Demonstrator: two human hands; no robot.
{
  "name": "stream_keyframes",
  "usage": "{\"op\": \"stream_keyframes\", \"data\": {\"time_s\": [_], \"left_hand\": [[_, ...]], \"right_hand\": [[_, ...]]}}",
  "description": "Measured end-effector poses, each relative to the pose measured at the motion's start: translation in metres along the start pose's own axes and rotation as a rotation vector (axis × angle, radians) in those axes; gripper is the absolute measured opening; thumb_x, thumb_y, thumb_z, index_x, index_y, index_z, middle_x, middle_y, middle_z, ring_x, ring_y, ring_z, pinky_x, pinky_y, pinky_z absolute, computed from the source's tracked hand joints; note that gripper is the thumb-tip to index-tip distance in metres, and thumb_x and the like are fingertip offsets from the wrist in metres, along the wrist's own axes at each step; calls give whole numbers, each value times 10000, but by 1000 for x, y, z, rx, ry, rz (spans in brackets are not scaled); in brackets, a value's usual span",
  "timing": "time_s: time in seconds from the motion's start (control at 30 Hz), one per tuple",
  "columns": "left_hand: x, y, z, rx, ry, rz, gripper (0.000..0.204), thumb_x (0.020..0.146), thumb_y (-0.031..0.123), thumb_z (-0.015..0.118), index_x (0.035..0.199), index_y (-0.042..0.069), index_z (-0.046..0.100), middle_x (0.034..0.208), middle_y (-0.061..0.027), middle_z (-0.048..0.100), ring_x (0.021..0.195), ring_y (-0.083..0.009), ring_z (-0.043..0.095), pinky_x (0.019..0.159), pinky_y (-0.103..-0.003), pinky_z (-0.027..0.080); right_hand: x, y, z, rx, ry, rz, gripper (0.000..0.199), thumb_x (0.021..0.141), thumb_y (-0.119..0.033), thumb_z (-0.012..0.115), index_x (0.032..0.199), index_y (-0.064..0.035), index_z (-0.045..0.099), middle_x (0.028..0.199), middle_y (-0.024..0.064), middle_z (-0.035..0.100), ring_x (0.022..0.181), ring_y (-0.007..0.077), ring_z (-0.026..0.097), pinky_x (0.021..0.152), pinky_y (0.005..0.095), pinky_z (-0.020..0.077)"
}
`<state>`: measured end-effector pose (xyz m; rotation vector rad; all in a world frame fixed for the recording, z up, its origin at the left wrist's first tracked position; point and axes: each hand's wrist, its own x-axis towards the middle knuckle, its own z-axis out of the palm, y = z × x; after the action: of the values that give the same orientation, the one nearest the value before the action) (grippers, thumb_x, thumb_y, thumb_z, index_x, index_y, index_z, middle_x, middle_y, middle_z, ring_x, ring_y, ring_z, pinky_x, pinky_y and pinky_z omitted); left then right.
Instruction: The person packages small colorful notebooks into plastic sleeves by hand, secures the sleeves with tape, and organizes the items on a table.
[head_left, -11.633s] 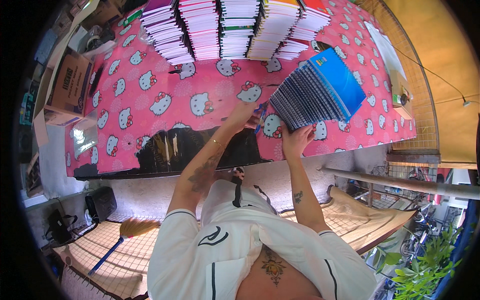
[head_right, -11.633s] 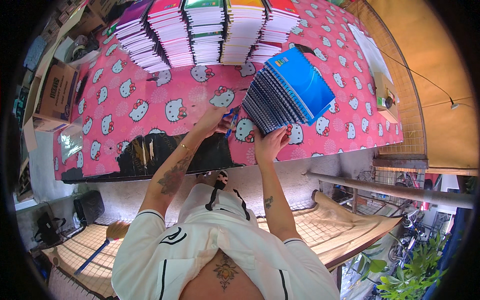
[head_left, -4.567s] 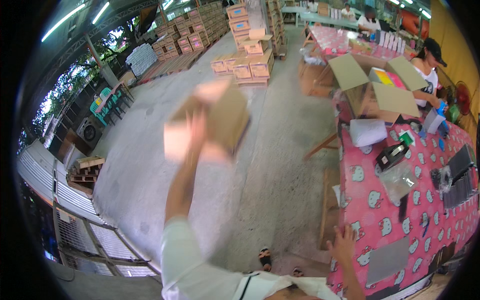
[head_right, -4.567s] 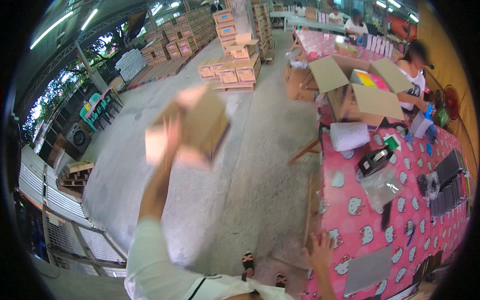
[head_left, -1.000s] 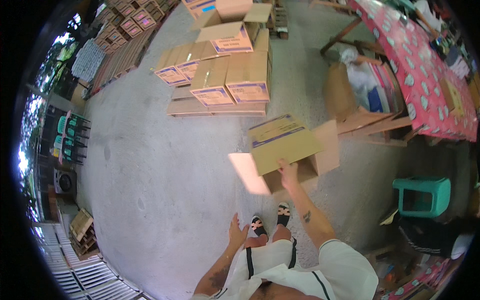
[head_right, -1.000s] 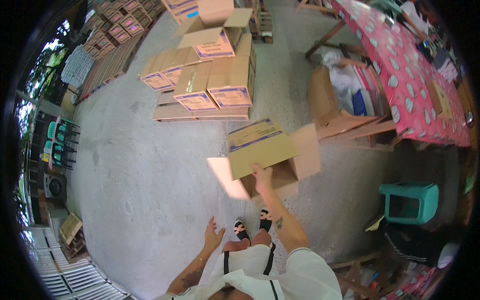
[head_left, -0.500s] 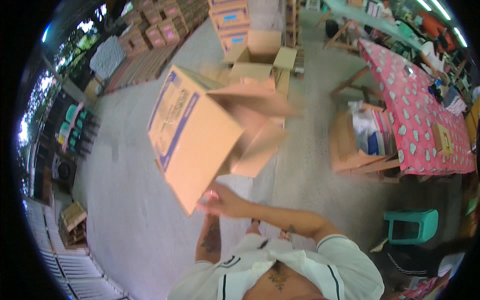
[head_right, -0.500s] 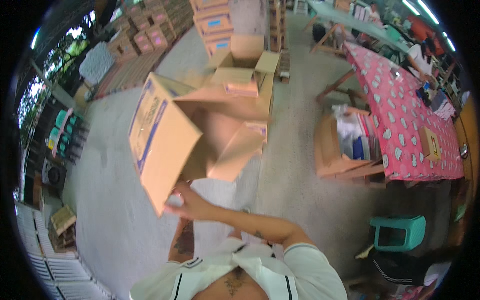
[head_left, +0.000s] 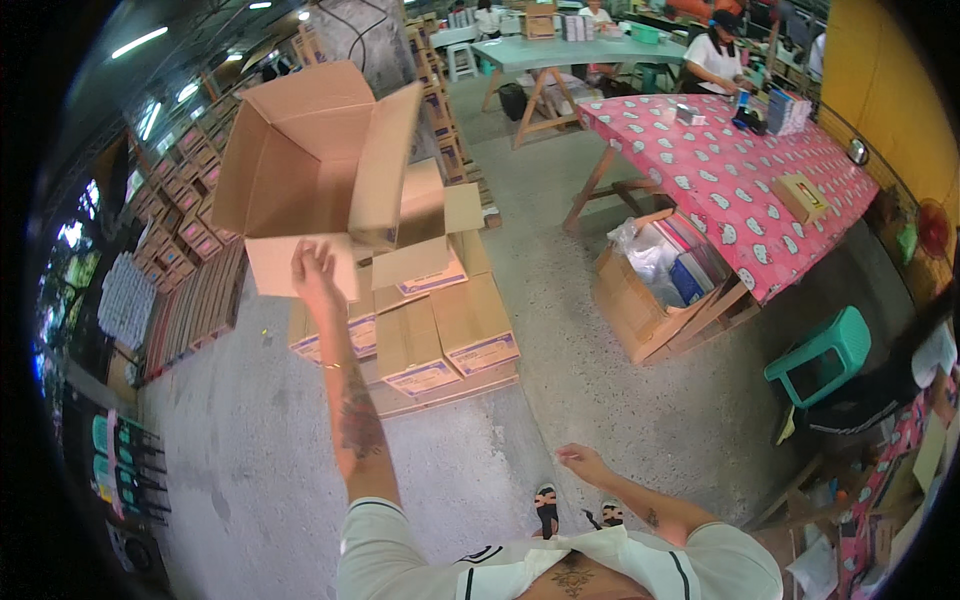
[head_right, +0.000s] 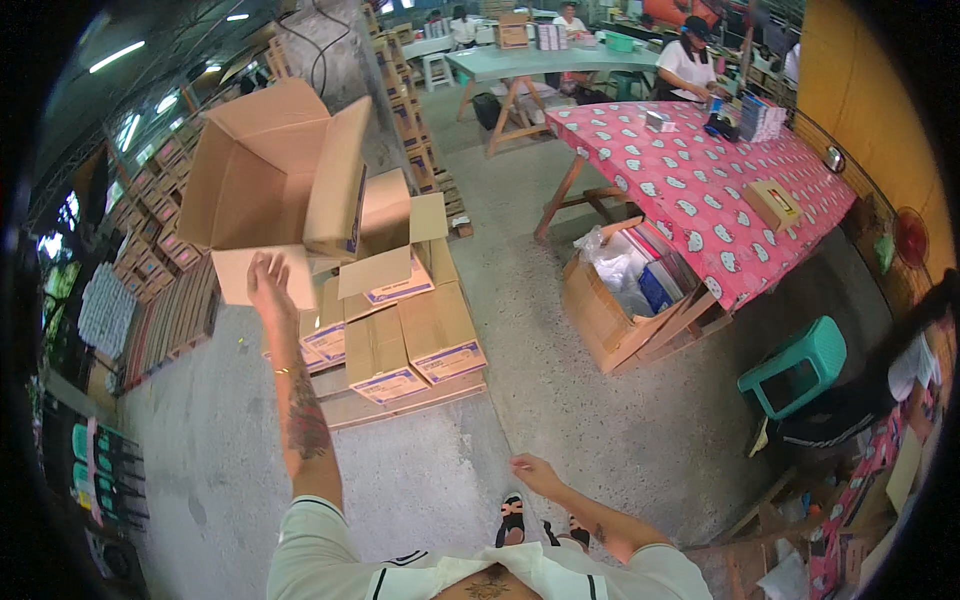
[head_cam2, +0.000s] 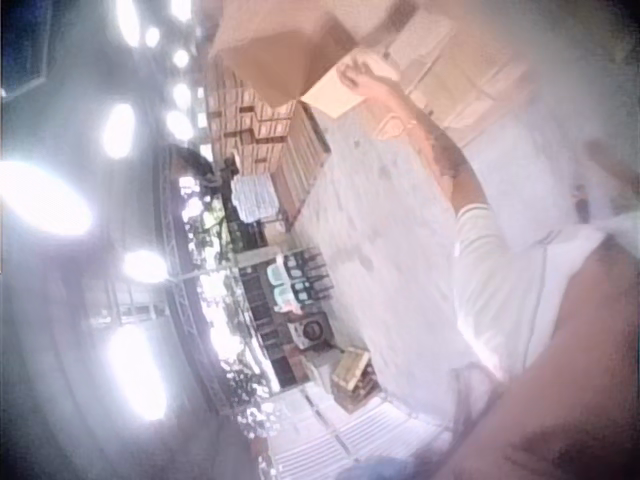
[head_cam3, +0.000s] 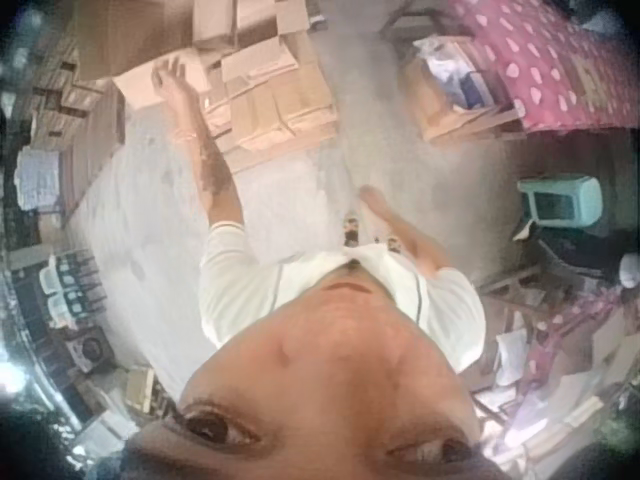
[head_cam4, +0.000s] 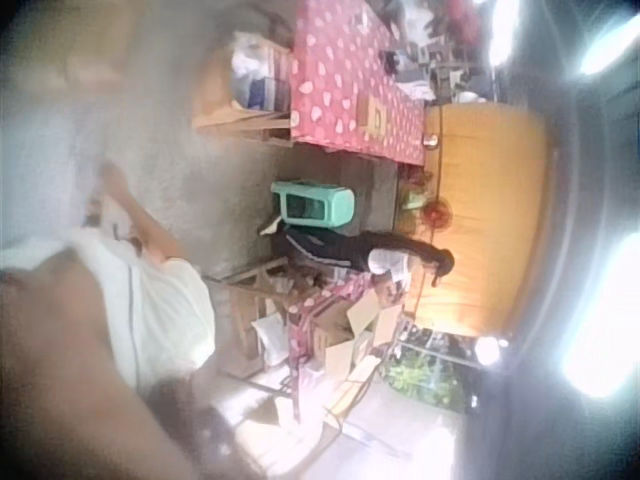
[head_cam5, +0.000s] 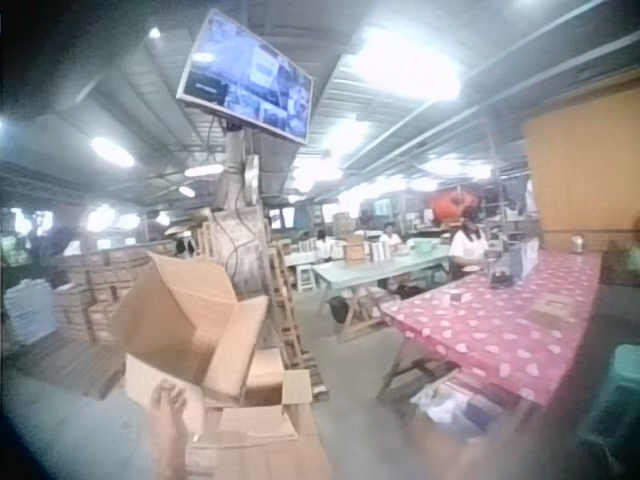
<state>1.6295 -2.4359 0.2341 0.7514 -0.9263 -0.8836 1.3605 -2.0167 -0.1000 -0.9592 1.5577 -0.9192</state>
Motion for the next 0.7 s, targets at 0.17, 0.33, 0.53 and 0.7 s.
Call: {"op": "stream_keyframes", "data": {"time_s": [0.17, 0.33, 0.53, 0.7], "left_hand": [[-168, -121, 31, 352, -733, -99, 392, 1028, 238, 478, 1354, 21, 493, 1311, -112, 566, 1155, -240, 580, 1009, -370, 450], [-453, -235, -73, 711, -1794, -211, 532, 938, 400, 575, 1317, 28, 541, 1168, -247, 645, 1095, -401, 614, 931, -489, 483], [-542, -219, -296, 1235, -2211, -570, 526, 940, 442, 529, 1263, 33, 602, 1294, -252, 575, 1212, -405, 544, 1032, -483, 417], [-418, -157, -432, 1598, -1381, -39, 519, 954, 439, 494, 1189, -1, 636, 1204, -264, 624, 1159, -409, 578, 993, -495, 440]], "right_hand": [[-30, 62, -10, 184, 114, 277, 385, 888, -219, 625, 1238, -62, 615, 1125, 73, 662, 977, 158, 626, 818, 291, 486], [-116, 94, -2, 255, 117, 528, 388, 897, -252, 597, 1241, -72, 606, 1102, 44, 642, 982, 156, 599, 794, 317, 477], [-278, 242, -8, 237, 171, 840, 399, 964, -323, 535, 1276, -80, 590, 1232, 85, 624, 1091, 221, 592, 909, 389, 479], [-418, 243, -10, 412, 270, 782, 448, 977, -305, 536, 1386, -124, 513, 1284, 83, 575, 1149, 251, 561, 996, 439, 443]]}}
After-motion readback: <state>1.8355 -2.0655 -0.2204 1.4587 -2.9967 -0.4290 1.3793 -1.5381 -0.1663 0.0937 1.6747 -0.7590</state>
